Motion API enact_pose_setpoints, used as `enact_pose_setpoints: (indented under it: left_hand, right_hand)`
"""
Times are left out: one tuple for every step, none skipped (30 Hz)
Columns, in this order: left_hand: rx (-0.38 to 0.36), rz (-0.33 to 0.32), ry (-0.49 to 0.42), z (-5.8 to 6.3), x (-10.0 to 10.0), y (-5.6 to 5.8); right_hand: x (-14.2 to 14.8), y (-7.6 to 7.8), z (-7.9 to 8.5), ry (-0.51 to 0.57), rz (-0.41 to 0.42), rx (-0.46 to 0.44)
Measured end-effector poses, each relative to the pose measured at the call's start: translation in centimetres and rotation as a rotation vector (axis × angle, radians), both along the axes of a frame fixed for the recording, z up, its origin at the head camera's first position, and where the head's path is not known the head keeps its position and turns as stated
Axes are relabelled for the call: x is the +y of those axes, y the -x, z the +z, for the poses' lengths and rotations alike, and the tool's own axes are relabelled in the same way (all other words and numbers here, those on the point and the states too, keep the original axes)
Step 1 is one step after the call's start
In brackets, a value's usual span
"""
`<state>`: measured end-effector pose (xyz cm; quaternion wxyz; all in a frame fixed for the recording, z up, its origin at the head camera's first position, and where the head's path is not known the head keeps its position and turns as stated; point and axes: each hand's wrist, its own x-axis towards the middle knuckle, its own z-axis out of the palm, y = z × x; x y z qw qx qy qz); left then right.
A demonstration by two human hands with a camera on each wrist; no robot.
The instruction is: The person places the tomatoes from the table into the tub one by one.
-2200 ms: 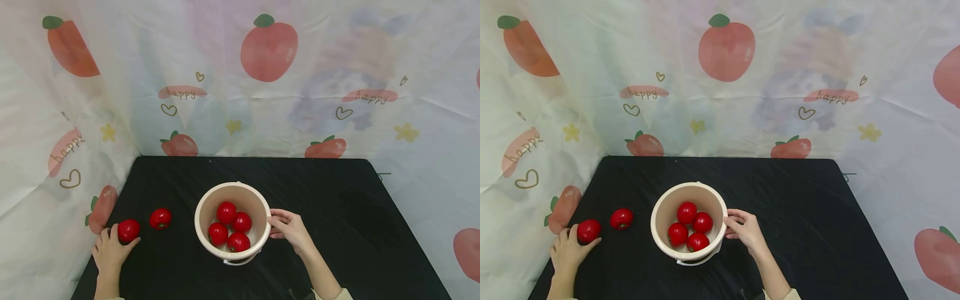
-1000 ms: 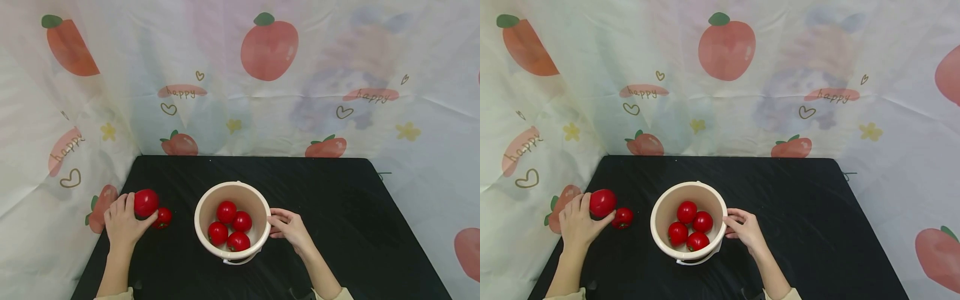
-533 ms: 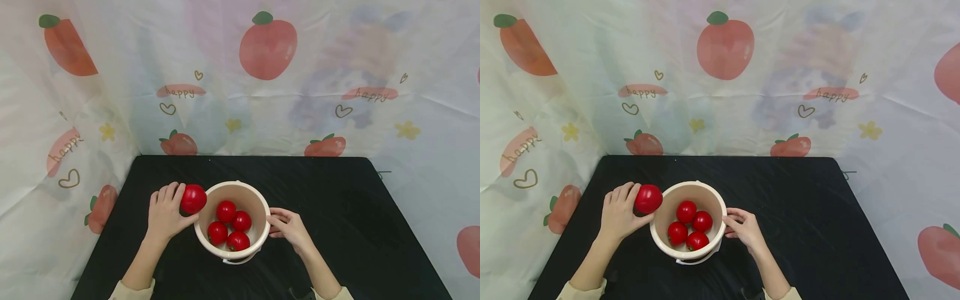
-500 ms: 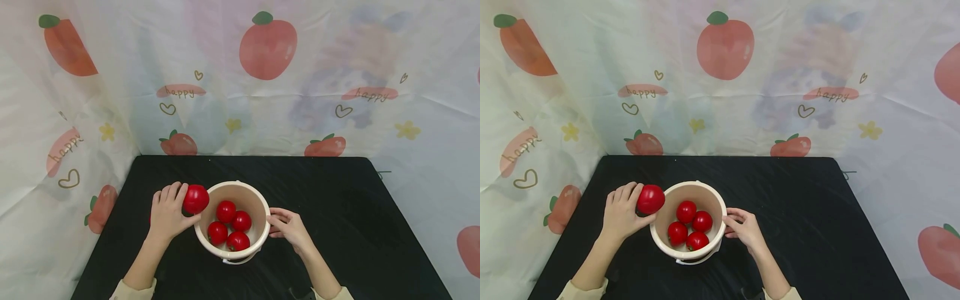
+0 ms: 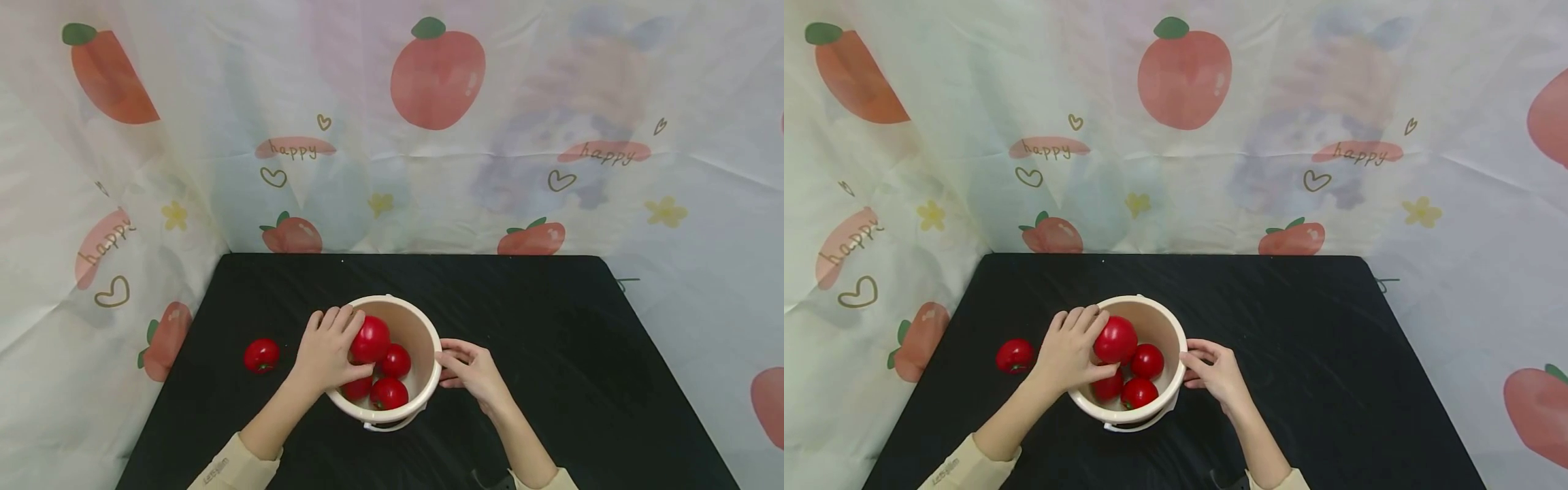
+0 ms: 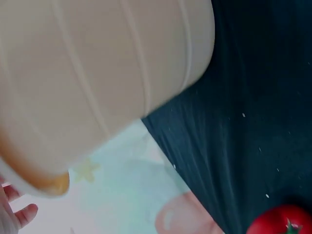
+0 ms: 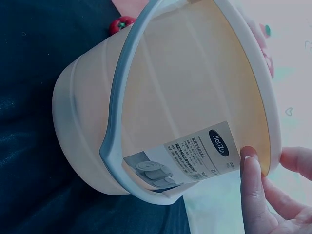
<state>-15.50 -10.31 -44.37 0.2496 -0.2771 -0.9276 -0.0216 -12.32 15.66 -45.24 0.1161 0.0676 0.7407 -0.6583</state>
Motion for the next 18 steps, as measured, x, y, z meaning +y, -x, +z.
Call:
enact_pose_setpoints:
  left_hand:
    - [-0.012,-0.009,0.016,-0.1,0.4,0.0]
    - [-0.025,-0.019,0.029,-0.2,0.7,0.1]
    - [-0.037,-0.030,0.043,-0.3,1.0,0.2]
    - [-0.049,-0.040,0.057,-0.4,1.3,0.3]
    - [-0.060,-0.052,0.070,-0.4,1.5,0.4]
    - [-0.071,-0.062,0.085,-0.5,1.8,0.4]
    - [-0.082,-0.069,0.105,-0.6,2.0,0.5]
    - [-0.093,-0.078,0.124,-0.6,2.3,0.6]
    - [-0.103,-0.086,0.148,-0.7,2.5,0.7]
    - [-0.113,-0.094,0.170,-0.7,2.7,0.8]
    - [-0.122,-0.101,0.193,-0.7,2.9,0.9]
    - [-0.128,-0.107,0.217,-0.7,3.1,0.9]
    - [-0.133,-0.113,0.237,-0.7,3.3,1.0]
    - [-0.138,-0.121,0.256,-0.7,3.5,1.1]
    - [-0.139,-0.128,0.273,-0.7,3.7,1.2]
    - [-0.138,-0.137,0.288,-0.7,3.9,1.3]
    - [-0.137,-0.144,0.306,-0.8,4.1,1.4]
    - [-0.137,-0.152,0.322,-0.8,4.3,1.4]
  right_hand:
    - [0.0,0.0,0.0,0.001,-0.001,0.000]
    - [0.0,0.0,0.0,0.001,-0.002,0.000]
    - [0.0,0.0,0.0,0.000,-0.004,0.001]
    - [0.0,0.0,0.1,-0.001,-0.006,0.001]
    - [-0.1,0.0,0.1,-0.001,-0.007,0.000]
    - [-0.1,0.0,0.1,-0.002,-0.009,0.000]
    - [-0.1,0.0,0.1,-0.002,-0.009,-0.001]
    - [-0.1,0.0,0.1,-0.003,-0.009,-0.001]
    - [0.0,0.0,0.1,-0.002,-0.010,-0.001]
    - [0.0,0.0,0.1,0.000,-0.009,-0.001]
    - [0.0,0.1,0.1,0.001,-0.008,-0.001]
    - [0.0,0.1,0.1,0.002,-0.007,0.000]
    - [0.0,0.1,0.0,0.001,-0.005,0.000]
    - [0.0,0.1,0.0,0.002,-0.004,0.000]
    - [0.0,0.0,0.0,0.003,-0.002,0.001]
    - [0.0,0.0,0.0,0.003,-0.001,0.001]
    - [0.0,0.0,0.1,0.004,0.001,0.003]
    - [0.0,0.0,0.1,0.003,0.001,0.004]
